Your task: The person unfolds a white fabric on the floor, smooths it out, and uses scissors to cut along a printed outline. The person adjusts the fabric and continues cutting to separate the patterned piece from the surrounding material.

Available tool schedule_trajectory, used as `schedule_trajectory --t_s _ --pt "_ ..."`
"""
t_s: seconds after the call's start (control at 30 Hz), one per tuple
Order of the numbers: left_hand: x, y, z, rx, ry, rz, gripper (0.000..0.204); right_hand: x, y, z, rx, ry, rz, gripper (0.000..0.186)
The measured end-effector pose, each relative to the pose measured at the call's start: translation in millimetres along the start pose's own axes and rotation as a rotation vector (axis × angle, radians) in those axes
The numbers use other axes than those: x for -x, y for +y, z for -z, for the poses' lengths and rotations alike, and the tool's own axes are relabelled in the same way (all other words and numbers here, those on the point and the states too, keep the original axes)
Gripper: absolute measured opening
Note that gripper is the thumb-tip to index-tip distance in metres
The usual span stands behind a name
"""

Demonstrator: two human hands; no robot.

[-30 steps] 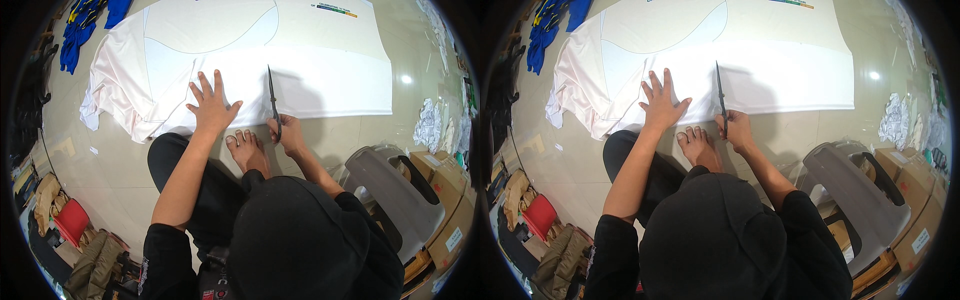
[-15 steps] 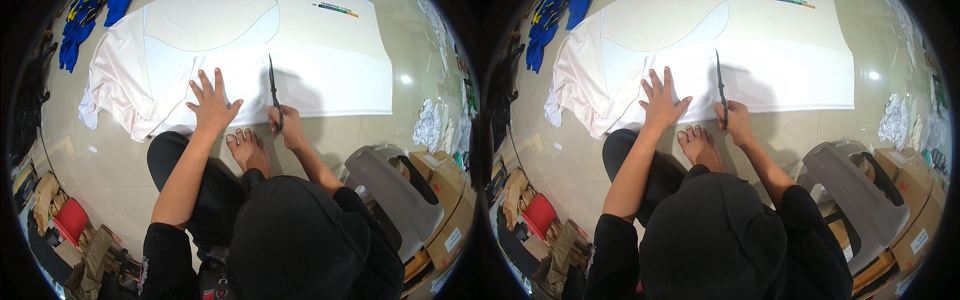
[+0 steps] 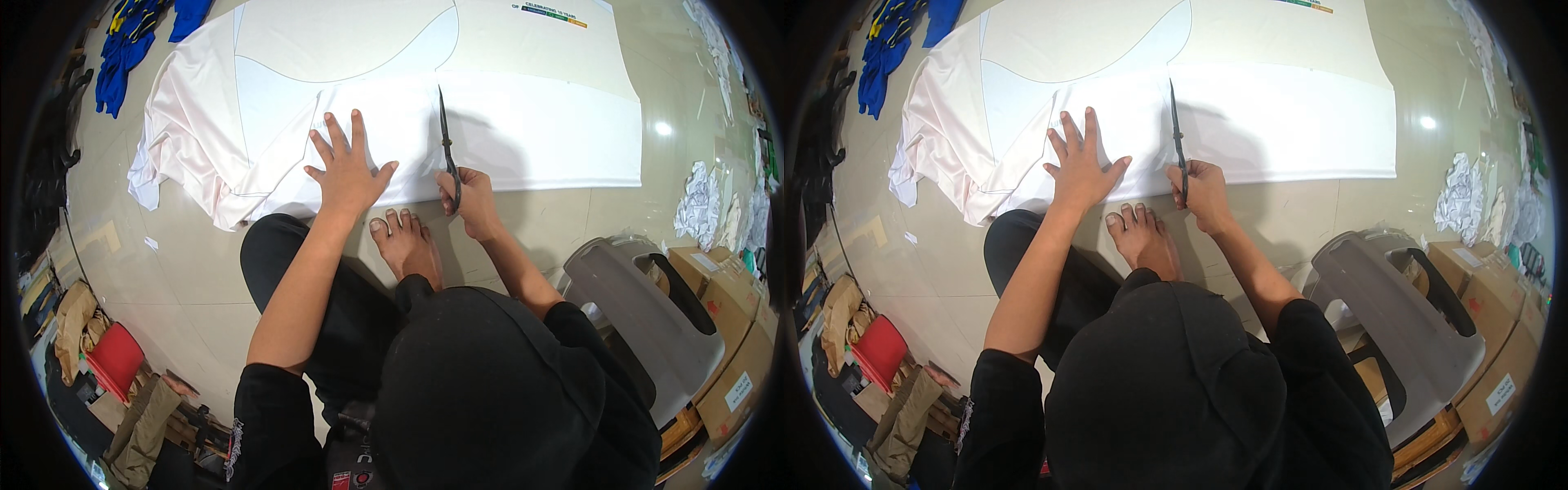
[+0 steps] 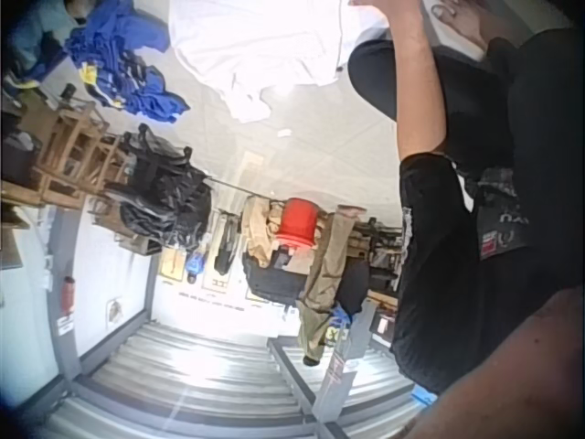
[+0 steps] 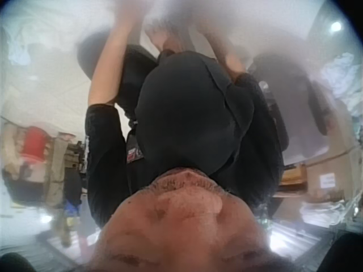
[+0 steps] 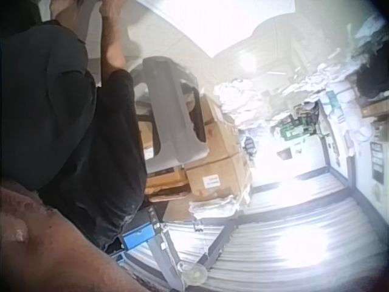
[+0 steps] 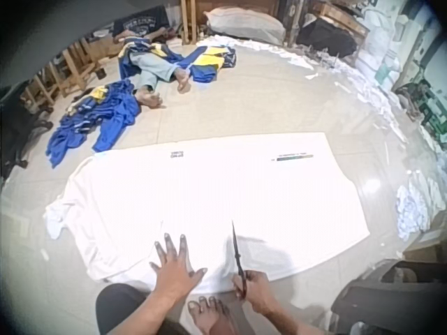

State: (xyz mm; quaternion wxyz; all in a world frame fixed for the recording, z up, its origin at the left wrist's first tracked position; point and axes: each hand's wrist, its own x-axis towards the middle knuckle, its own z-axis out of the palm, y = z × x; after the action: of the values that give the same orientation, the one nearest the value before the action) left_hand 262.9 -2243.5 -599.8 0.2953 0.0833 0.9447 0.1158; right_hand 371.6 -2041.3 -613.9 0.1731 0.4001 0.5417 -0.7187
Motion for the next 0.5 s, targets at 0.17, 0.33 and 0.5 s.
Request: schedule_trajectory --t_s 0.17,0.33,0.5 --pt "0 1 1 -0.003 -0.003 0.006 0.116 -1 1 1 0.027 -0.002 0.007 0.024" --pt "-1 0 -1 -0.006 0.007 0.005 0.115 1 -3 -1 -0.003 0.0 -0.003 0.024" --pt "0 0 -1 -0.001 0.01 0.004 0.115 2 -11 -3 0.007 0.009 0.007 0.03"
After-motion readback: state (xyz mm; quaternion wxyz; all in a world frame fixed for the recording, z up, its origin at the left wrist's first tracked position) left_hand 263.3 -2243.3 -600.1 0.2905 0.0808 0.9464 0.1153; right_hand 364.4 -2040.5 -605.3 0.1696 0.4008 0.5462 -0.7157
